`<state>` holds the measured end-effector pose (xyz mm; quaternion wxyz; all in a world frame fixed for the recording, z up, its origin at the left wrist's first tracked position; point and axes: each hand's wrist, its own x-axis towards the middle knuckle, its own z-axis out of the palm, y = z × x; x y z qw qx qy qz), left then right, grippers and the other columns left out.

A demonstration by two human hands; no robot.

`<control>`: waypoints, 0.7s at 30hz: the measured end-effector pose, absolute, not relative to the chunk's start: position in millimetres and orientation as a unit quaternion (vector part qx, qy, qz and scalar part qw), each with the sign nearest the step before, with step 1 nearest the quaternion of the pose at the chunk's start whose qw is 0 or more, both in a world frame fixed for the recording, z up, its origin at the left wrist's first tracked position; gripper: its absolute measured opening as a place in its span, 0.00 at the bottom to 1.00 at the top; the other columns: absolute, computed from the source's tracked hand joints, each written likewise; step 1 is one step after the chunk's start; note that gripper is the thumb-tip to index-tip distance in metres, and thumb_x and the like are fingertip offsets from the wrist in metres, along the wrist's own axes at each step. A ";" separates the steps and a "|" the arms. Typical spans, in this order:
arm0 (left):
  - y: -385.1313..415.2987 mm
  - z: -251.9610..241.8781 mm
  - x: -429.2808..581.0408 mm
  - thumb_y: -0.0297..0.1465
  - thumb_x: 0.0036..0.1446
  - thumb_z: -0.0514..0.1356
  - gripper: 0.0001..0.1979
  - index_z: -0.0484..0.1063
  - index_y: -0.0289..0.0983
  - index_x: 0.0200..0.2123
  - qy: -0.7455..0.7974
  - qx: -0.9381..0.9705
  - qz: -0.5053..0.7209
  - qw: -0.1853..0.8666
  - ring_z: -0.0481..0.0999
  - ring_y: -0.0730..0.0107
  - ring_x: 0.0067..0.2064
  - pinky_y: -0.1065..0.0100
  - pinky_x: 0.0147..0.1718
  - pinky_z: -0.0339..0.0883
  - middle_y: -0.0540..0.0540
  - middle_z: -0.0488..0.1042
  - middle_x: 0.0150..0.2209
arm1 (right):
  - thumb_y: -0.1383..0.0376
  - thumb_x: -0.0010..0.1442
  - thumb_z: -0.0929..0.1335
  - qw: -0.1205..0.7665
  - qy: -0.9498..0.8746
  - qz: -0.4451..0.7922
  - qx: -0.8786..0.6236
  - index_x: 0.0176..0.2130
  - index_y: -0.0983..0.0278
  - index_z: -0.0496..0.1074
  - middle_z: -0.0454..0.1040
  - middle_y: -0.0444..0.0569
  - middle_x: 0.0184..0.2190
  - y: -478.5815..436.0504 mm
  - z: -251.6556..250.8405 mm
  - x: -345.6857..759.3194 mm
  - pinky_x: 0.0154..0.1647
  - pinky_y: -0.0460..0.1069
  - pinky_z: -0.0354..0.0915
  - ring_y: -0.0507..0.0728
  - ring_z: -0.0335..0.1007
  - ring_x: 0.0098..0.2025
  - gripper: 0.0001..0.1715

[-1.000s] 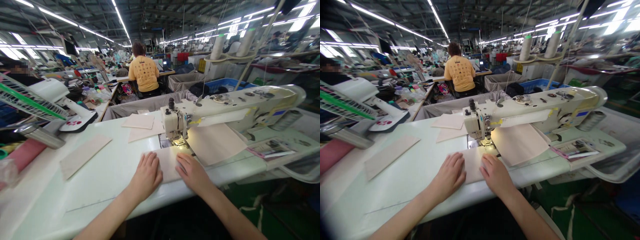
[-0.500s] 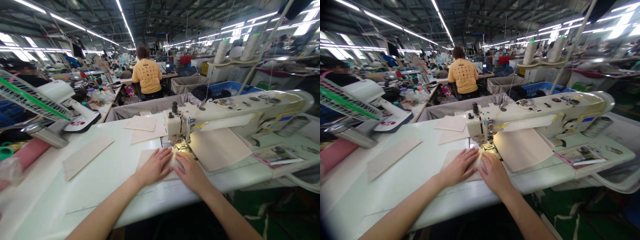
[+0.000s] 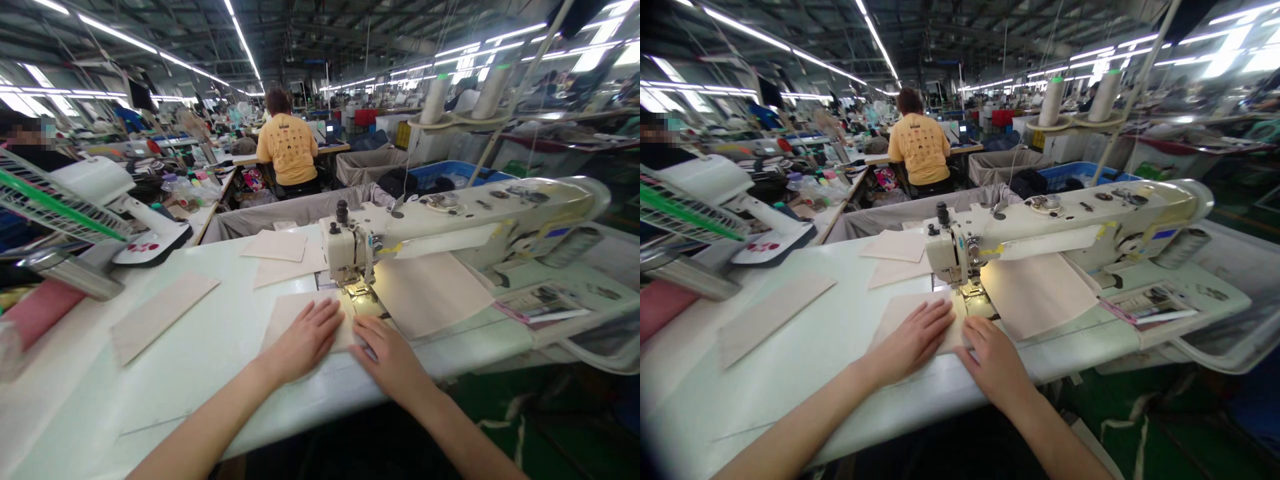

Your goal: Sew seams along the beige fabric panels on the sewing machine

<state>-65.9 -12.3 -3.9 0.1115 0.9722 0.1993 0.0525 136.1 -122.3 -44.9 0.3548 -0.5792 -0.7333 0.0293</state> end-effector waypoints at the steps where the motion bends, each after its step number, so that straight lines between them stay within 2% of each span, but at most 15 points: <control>1: -22.5 -2.9 -66.5 0.30 0.71 0.50 0.22 0.62 0.41 0.66 0.175 0.976 0.049 0.124 0.59 0.57 0.69 0.49 0.67 0.53 0.41 0.62 0.68 | 0.63 0.68 0.66 0.352 -0.742 0.031 -0.570 0.52 0.65 0.74 0.77 0.58 0.52 -130.9 -44.6 139.2 0.57 0.60 0.71 0.63 0.73 0.55 0.16; 7: -50.1 1.9 -69.7 0.30 0.70 0.51 0.22 0.61 0.38 0.66 0.138 0.979 0.058 0.140 0.62 0.56 0.67 0.50 0.67 0.54 0.41 0.65 0.65 | 0.65 0.70 0.63 0.328 -0.782 0.011 -0.530 0.55 0.65 0.73 0.78 0.55 0.52 -143.9 -39.1 151.0 0.58 0.60 0.71 0.62 0.73 0.55 0.18; 12: -22.9 -1.5 -66.9 0.31 0.70 0.52 0.21 0.63 0.41 0.65 0.147 0.976 0.073 0.144 0.64 0.56 0.66 0.49 0.66 0.55 0.42 0.67 0.65 | 0.65 0.69 0.64 0.311 -0.784 0.005 -0.537 0.50 0.64 0.75 0.78 0.55 0.49 -114.2 -36.0 151.8 0.55 0.60 0.71 0.63 0.73 0.53 0.14; 21: 24.6 -2.5 -58.6 0.31 0.70 0.51 0.20 0.67 0.39 0.62 0.131 0.976 0.092 0.146 0.66 0.56 0.64 0.49 0.65 0.57 0.40 0.68 0.63 | 0.67 0.68 0.66 0.290 -0.771 0.019 -0.567 0.42 0.64 0.76 0.78 0.53 0.45 -76.4 -23.9 149.4 0.53 0.57 0.69 0.61 0.72 0.49 0.08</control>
